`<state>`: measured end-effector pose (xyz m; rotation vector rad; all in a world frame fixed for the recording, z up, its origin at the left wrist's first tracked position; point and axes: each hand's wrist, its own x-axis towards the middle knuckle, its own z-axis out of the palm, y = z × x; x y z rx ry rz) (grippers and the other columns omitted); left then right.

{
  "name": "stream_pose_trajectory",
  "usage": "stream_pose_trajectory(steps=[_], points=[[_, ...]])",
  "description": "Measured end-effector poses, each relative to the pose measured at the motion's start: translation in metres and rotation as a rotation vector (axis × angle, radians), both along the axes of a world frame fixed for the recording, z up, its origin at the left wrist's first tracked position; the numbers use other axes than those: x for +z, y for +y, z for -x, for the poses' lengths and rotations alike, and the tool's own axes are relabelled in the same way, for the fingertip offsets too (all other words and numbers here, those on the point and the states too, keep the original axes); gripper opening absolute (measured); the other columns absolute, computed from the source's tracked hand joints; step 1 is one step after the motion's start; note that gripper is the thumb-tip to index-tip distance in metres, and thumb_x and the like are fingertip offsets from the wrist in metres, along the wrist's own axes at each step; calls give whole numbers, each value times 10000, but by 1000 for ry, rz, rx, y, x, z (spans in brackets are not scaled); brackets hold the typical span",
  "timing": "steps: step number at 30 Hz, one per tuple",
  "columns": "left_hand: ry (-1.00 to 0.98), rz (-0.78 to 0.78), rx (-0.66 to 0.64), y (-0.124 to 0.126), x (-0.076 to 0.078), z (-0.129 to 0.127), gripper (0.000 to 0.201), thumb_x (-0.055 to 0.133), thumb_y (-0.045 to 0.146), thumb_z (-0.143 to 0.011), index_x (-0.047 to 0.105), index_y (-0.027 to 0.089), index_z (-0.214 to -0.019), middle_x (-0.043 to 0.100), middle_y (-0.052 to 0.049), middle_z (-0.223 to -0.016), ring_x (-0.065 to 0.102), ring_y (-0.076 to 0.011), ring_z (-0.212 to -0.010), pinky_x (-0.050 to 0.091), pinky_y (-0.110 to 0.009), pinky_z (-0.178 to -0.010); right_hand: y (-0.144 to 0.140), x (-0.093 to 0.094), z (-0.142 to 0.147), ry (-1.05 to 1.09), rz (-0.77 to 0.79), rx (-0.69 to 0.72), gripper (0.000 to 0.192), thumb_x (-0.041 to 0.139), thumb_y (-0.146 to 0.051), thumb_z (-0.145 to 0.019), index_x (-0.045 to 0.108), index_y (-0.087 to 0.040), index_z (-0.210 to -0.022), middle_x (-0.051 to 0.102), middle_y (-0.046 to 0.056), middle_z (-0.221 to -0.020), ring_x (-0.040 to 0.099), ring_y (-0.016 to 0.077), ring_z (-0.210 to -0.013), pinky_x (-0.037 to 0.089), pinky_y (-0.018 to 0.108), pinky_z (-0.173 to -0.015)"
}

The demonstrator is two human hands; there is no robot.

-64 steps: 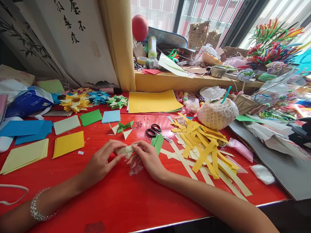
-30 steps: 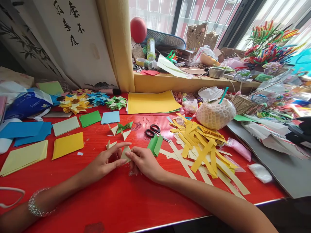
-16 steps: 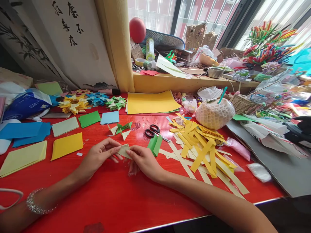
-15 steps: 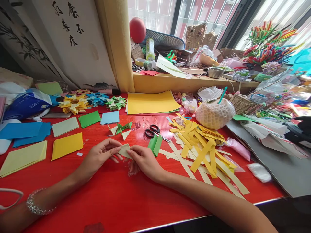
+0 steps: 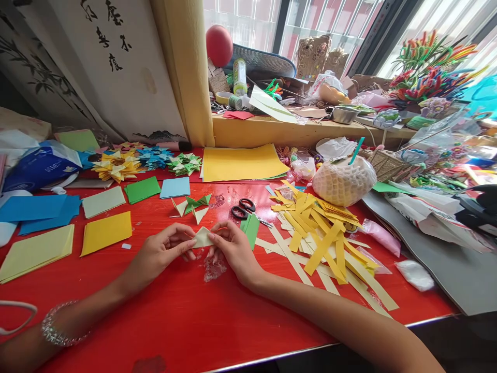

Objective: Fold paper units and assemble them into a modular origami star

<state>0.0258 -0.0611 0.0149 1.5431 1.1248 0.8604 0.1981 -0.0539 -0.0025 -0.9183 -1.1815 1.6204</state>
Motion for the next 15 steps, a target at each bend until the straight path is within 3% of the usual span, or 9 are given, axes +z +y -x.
stream_pose_trajectory(steps=[7,15], points=[[-24,20,-17,2,-1,1,192,520,310,-784,529,183,-928,628,4,-683,617,-150,-637,498,-272,-625,-1,4,0,14,8,15,164,586,-289,-744,468,-198,-812,558,-55,-544,540,91,-455,445,215,-473],[-78,124,34,3,4,0,138,550,274,-746,596,165,-817,635,6,-663,617,-142,-614,515,-255,-608,-1,3,-2,-17,14,35,92,539,-234,-764,589,-168,-803,614,-5,-627,591,109,-578,479,255,-619]])
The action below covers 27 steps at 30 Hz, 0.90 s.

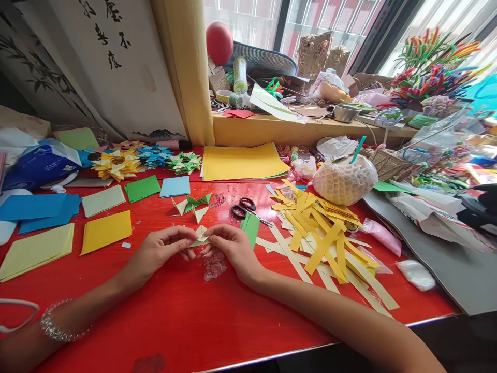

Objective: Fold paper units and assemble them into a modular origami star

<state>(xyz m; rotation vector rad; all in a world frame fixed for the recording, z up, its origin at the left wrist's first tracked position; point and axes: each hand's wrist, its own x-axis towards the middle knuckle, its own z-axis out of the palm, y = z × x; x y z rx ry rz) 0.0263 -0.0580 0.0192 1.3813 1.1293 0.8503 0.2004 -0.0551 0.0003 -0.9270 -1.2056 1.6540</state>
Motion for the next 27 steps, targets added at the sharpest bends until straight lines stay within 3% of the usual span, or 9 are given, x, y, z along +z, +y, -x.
stream_pose_trajectory(steps=[6,19,27], points=[[-35,8,5,1,0,0,172,577,252,-728,621,166,-870,654,-5,-773,620,-134,-623,521,-250,-607,0,0,1,6,-4,-1,99,536,-213,-763,618,-167,-797,627,0,-643,603,114,-615,486,259,-649],[-24,20,42,0,-2,1,132,572,233,-737,656,168,-815,656,0,-739,631,-141,-673,508,-241,-673,-3,2,2,11,8,-45,98,566,-180,-727,637,-143,-782,646,4,-633,621,121,-615,509,260,-654],[18,-58,-52,-2,-3,3,129,534,263,-779,602,166,-830,586,8,-763,577,-116,-683,479,-233,-676,-2,0,3,23,11,-40,101,583,-187,-718,647,-144,-783,653,6,-637,624,117,-614,506,249,-647]])
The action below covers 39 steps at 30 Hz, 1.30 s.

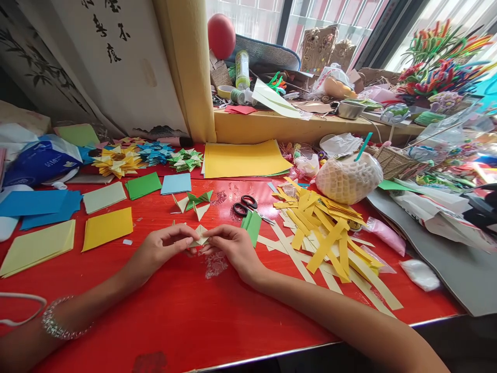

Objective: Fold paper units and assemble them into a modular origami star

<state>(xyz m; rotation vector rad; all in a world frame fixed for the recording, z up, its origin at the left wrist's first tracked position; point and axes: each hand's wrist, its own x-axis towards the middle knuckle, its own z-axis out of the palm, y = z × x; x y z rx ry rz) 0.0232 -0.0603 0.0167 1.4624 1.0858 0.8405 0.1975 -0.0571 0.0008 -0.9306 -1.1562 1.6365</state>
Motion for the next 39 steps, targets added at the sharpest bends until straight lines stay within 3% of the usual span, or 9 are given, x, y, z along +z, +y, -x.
stream_pose_trajectory(steps=[10,14,20,26,31,34,39], points=[[-76,-3,46,2,-6,-3,148,561,268,-761,451,173,-737,459,39,-741,496,-82,-629,467,-197,-530,-1,2,-2,-7,-6,52,143,543,-232,-764,643,-156,-833,646,16,-702,615,122,-652,498,267,-686],[-44,-28,39,2,-4,-3,140,541,275,-774,447,176,-742,457,37,-742,483,-85,-639,450,-200,-551,0,2,-1,0,-8,52,142,549,-271,-772,601,-166,-854,624,10,-750,611,122,-654,503,266,-664],[2,-82,32,3,-8,-2,125,555,255,-761,452,188,-781,460,30,-777,476,-95,-710,420,-195,-609,0,1,-1,-43,-45,50,186,564,-253,-767,516,-193,-936,568,-33,-638,574,102,-573,481,227,-565],[-26,-83,72,3,-10,-1,174,576,243,-753,437,202,-849,461,26,-817,488,-93,-764,427,-185,-644,0,2,-1,-48,-43,53,245,565,-277,-773,493,-199,-993,577,-29,-650,574,104,-582,471,223,-556],[-87,16,9,2,-7,-3,286,561,254,-760,395,218,-990,506,26,-765,537,-104,-592,462,-213,-484,-1,3,-1,-106,-37,111,179,556,-323,-778,540,-147,-751,562,-13,-626,530,81,-542,432,197,-521],[-71,62,-28,2,-3,-4,304,568,268,-754,431,209,-1019,539,7,-814,560,-118,-629,493,-237,-519,-1,2,-2,-140,-61,108,198,540,-347,-789,534,-152,-757,546,-21,-594,503,78,-518,396,190,-490],[52,32,-55,1,1,-3,188,525,351,-782,559,170,-824,549,18,-701,494,-85,-516,444,-211,-487,-2,0,-2,-185,-76,173,253,529,-402,-782,504,-158,-718,521,-28,-565,479,77,-478,394,194,-462]])
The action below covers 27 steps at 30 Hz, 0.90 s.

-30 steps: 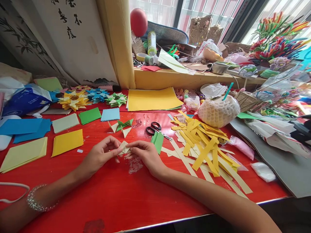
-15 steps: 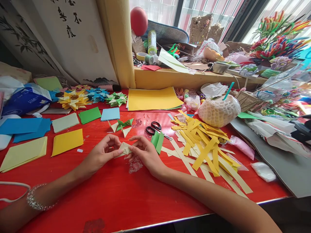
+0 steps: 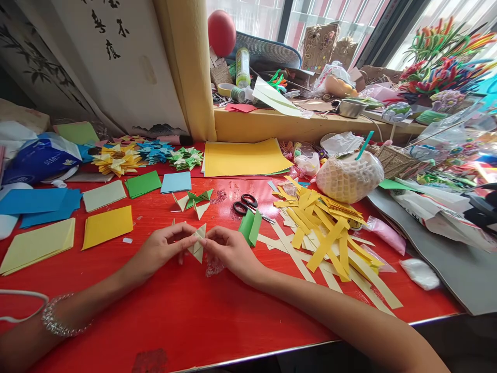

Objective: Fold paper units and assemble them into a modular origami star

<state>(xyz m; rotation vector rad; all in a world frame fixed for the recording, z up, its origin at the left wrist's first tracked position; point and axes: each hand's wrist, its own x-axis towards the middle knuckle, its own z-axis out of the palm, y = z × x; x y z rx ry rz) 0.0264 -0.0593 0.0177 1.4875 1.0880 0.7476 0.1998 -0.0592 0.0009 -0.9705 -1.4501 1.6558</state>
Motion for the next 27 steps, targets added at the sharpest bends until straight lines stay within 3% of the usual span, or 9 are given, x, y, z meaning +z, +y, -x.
stream_pose_trajectory(steps=[6,12,16,18,20,22,24,27], points=[[-44,-48,76,-3,2,-2,163,543,339,-769,573,179,-768,587,17,-709,558,-121,-634,460,-234,-619,-4,2,1,-92,-20,17,273,547,-429,-757,544,-156,-756,506,-27,-553,497,85,-459,397,194,-438],[59,-39,82,-5,2,-2,245,543,372,-755,537,178,-605,468,39,-542,389,-82,-468,324,-193,-424,-5,4,0,-117,-71,79,253,553,-382,-762,607,-137,-725,505,-19,-559,495,86,-474,379,195,-447],[-9,79,39,-5,-2,-2,323,475,408,-795,462,175,-572,392,52,-509,354,-79,-464,293,-197,-436,-5,3,-1,-106,-95,110,207,586,-329,-746,642,-135,-705,517,-23,-518,482,82,-462,362,200,-456],[37,58,20,-6,-4,-2,330,451,418,-809,459,177,-582,402,50,-514,374,-88,-475,311,-202,-447,-5,3,-1,-99,-82,105,217,587,-334,-745,653,-135,-690,518,-23,-491,467,81,-448,346,204,-448],[128,-99,58,-7,-4,-2,263,444,396,-822,516,187,-681,502,25,-623,464,-113,-564,385,-222,-517,-5,3,-1,-83,-39,88,239,582,-354,-747,657,-135,-685,515,-24,-475,460,82,-437,338,208,-441],[225,-366,98,-8,-2,-1,185,453,337,-833,555,210,-919,579,-27,-927,537,-164,-812,443,-283,-713,-5,4,-2,-65,11,70,254,575,-369,-751,655,-136,-689,515,-25,-470,472,86,-433,342,213,-442],[309,-631,53,-8,-1,1,278,456,261,-841,512,243,-1113,489,-52,-1213,444,-212,-1098,366,-357,-925,-5,5,-2,-47,30,56,256,571,-373,-754,651,-138,-688,524,-24,-467,481,89,-426,348,214,-442],[417,-813,-108,-6,-1,5,305,449,218,-850,535,261,-1140,473,-39,-1279,290,-235,-1252,267,-412,-1022,-5,4,-2,-6,27,62,272,549,-370,-772,628,-141,-648,530,-23,-451,491,93,-416,360,213,-440]])
